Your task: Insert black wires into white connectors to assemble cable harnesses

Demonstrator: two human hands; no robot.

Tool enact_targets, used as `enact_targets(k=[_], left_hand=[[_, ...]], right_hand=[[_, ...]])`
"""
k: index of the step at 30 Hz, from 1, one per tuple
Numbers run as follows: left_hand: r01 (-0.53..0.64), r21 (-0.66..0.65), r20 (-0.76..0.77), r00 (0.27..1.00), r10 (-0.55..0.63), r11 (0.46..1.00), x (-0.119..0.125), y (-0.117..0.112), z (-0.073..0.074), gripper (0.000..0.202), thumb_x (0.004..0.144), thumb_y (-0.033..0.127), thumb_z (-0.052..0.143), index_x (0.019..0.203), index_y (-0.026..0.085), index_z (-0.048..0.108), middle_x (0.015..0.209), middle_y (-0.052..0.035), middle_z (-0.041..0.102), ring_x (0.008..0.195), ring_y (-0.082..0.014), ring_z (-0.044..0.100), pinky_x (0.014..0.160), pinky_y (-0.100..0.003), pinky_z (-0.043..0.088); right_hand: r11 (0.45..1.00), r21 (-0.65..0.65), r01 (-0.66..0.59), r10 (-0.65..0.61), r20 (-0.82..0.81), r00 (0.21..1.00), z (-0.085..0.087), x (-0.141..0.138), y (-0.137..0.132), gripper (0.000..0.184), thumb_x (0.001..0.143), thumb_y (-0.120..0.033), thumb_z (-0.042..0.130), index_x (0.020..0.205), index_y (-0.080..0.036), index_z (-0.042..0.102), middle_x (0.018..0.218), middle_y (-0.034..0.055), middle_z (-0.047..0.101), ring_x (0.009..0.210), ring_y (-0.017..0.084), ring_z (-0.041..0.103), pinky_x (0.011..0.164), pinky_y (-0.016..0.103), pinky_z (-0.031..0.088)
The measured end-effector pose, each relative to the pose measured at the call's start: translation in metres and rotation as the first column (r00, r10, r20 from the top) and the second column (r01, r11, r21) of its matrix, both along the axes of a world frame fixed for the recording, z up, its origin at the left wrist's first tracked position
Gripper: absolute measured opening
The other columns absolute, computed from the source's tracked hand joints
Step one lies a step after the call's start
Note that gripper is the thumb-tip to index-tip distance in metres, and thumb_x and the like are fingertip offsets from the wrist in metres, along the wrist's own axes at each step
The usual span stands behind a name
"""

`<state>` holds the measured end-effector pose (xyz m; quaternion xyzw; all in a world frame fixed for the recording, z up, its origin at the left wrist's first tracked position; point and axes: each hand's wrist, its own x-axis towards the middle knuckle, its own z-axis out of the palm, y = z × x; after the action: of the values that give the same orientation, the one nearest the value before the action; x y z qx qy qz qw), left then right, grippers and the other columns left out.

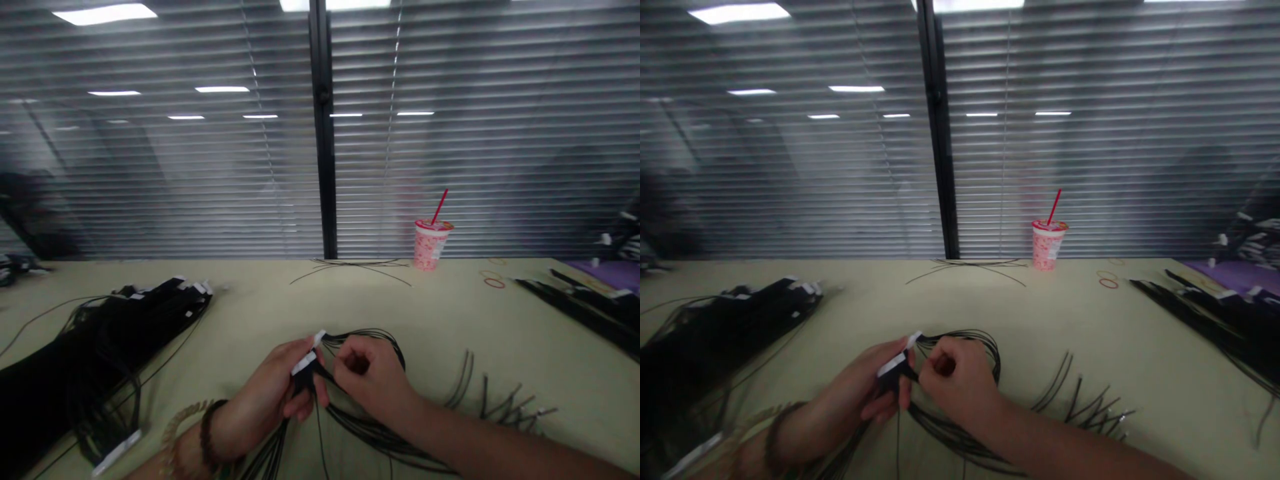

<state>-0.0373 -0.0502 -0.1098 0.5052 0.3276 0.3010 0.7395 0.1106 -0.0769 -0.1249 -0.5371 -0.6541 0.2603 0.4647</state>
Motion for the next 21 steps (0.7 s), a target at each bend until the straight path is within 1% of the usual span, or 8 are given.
enact_targets(k=[5,11,16,21], left_hand=[[0.003,0.01,-0.024,1.0,-0.003,1.0,0.0008,0.001,0.0009,0.035,0.084,0.042,0.036,0.074,0.014,0.055,0.047,-0.0037,0.061,0.026,-0.0026,0.026,0.032,-0.016,0.03],[-0.017,0.011,-0.037,0.999,0.018,1.0,0.0003,0.0004,0.0024,0.034,0.084,0.042,0.037,0.074,0.015,0.054,0.048,-0.0036,0.062,0.027,-0.0026,0.027,0.033,-0.016,0.03],[0.006,0.031,-0.036,0.999,-0.005,0.999,0.0006,0.0004,0.0037,0.033,0.084,0.041,0.036,0.075,0.015,0.054,0.049,-0.0034,0.061,0.027,-0.0026,0.027,0.033,-0.016,0.03],[0.006,0.039,-0.057,0.998,-0.004,0.999,0.0002,-0.0003,0.0052,0.032,0.084,0.041,0.036,0.075,0.015,0.052,0.051,-0.0042,0.062,0.027,-0.0023,0.025,0.033,-0.017,0.029]], right_hand=[[1.0,0.01,-0.019,0.019,-0.022,1.0,-0.0024,0.0007,-0.0005,0.017,0.072,-0.024,0.05,0.06,-0.015,0.056,0.05,-0.0016,0.051,0.044,0.006,0.042,0.043,0.017,0.031],[0.997,0.067,-0.047,0.046,0.021,0.999,-0.0053,0.0051,0.0001,0.015,0.074,-0.018,0.047,0.062,-0.015,0.056,0.052,-0.0025,0.05,0.047,0.006,0.042,0.046,0.018,0.03],[0.997,0.052,-0.049,0.047,0.041,0.998,-0.0054,0.0052,0.0006,0.018,0.075,-0.02,0.046,0.061,-0.015,0.056,0.052,-0.0023,0.05,0.048,0.007,0.042,0.046,0.018,0.03],[0.998,0.043,-0.039,0.036,0.057,0.998,-0.0024,0.0057,0.0001,0.02,0.077,-0.021,0.045,0.063,-0.015,0.058,0.052,-0.0023,0.051,0.047,0.007,0.042,0.047,0.019,0.03]])
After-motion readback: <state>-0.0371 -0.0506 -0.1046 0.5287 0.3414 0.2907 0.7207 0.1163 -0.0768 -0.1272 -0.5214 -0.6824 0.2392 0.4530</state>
